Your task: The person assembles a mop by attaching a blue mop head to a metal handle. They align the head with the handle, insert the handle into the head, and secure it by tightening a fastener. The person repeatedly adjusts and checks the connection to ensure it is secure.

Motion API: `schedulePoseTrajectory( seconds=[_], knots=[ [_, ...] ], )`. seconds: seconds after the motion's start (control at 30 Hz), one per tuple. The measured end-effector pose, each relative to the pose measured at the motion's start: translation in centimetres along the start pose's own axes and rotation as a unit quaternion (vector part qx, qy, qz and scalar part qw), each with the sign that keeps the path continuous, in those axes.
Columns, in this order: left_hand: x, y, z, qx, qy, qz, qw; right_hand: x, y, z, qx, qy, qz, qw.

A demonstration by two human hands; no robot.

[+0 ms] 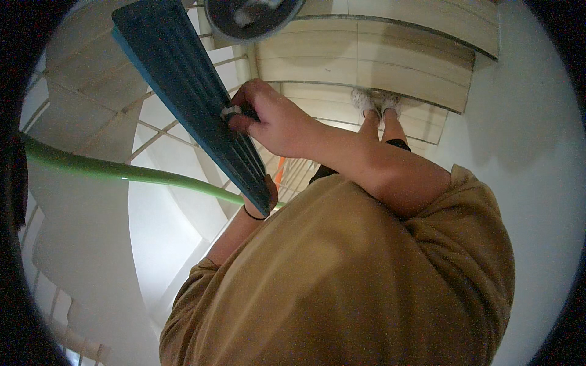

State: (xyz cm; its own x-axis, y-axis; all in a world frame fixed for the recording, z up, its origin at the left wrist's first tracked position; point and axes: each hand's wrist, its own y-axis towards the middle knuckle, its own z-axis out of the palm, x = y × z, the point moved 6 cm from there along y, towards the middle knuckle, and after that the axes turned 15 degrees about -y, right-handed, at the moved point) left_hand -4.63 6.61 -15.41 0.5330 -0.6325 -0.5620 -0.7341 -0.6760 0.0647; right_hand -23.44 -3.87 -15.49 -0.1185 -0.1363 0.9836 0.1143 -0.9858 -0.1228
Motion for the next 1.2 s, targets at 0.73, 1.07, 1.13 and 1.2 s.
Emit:
schedulePoseTrajectory(
  seconds=[0.73, 1.07, 1.13, 1.2],
  knots=[
    [5.9, -3.8, -0.5, -0.027, -0.536, -0.255, 0.804, 0.0, 0.2, 1.6, 0.057, 0.064, 0.052, 0.995],
    [5.6, -5.3, 2.4, -0.090, -0.825, -0.431, 0.355, -0.7, 1.3, 1.2, 0.084, 0.067, -0.001, 0.994],
    [5.8, -6.0, 2.7, -0.125, -0.838, -0.444, 0.291, -1.0, 1.2, 1.5, 0.097, 0.120, -0.010, 0.988],
    [7.3, -8.3, 3.5, -0.149, -0.855, -0.454, 0.201, -1.1, 0.8, 2.1, 0.111, 0.184, 0.040, 0.976]
  ],
)
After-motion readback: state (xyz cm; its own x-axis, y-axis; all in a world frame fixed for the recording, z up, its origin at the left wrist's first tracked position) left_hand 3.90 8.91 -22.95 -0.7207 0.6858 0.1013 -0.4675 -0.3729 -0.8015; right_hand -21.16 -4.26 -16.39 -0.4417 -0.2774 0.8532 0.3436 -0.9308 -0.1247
